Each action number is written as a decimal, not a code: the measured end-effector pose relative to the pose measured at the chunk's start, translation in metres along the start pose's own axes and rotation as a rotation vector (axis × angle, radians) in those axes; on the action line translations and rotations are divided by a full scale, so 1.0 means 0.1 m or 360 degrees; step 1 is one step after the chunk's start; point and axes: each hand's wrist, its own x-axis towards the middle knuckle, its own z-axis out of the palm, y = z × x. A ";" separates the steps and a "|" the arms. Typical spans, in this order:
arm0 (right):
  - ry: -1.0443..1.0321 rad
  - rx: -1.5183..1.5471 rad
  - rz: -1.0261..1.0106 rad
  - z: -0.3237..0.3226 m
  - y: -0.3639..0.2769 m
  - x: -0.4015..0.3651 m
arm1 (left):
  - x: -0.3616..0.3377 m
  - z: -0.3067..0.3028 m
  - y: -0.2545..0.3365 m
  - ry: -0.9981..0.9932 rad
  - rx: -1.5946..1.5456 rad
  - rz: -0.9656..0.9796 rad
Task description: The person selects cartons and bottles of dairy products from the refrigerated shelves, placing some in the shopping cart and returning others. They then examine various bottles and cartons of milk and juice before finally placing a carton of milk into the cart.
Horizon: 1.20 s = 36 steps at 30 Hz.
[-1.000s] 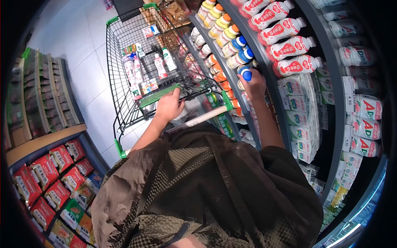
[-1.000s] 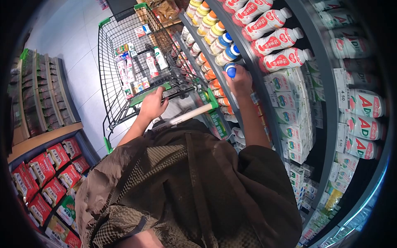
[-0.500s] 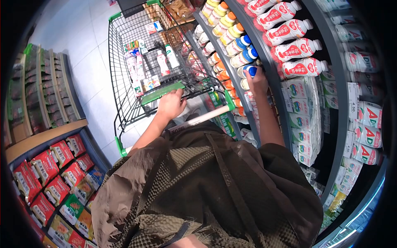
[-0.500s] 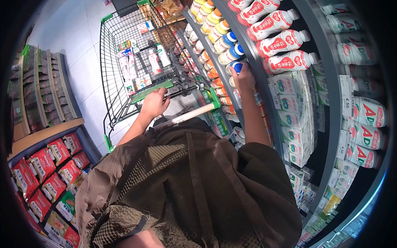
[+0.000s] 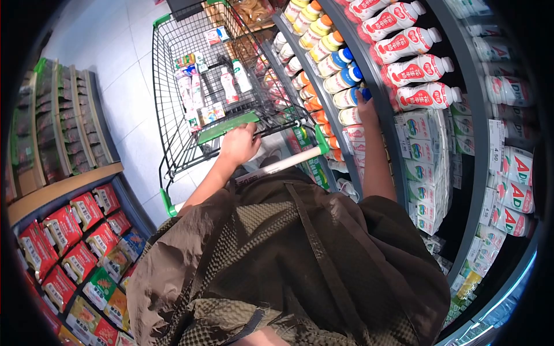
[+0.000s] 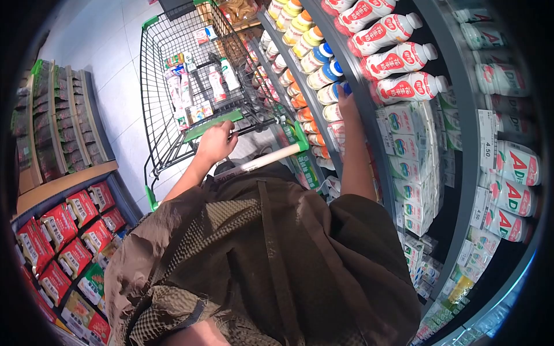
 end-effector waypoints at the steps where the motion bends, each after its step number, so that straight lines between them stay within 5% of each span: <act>1: -0.0070 0.0063 0.0043 -0.03 0.01 0.04 | 0.00 -0.01 0.00 -0.0004 -0.0004 -0.0003; 17: -0.0283 0.0448 0.0263 -0.16 0.04 0.10 | 0.02 -0.02 0.03 -0.0043 -0.0046 -0.0058; 23: 0.0052 0.0323 0.0053 0.05 0.15 0.03 | 0.02 -0.01 0.03 -0.0019 -0.0042 -0.0084; 26: -0.0226 0.0396 0.0138 -0.11 0.10 0.08 | 0.02 -0.01 0.03 -0.0011 -0.0050 -0.0084; 36: -0.0249 0.0470 0.0149 -0.24 0.01 0.10 | 0.02 -0.01 0.03 -0.0040 -0.0045 -0.0092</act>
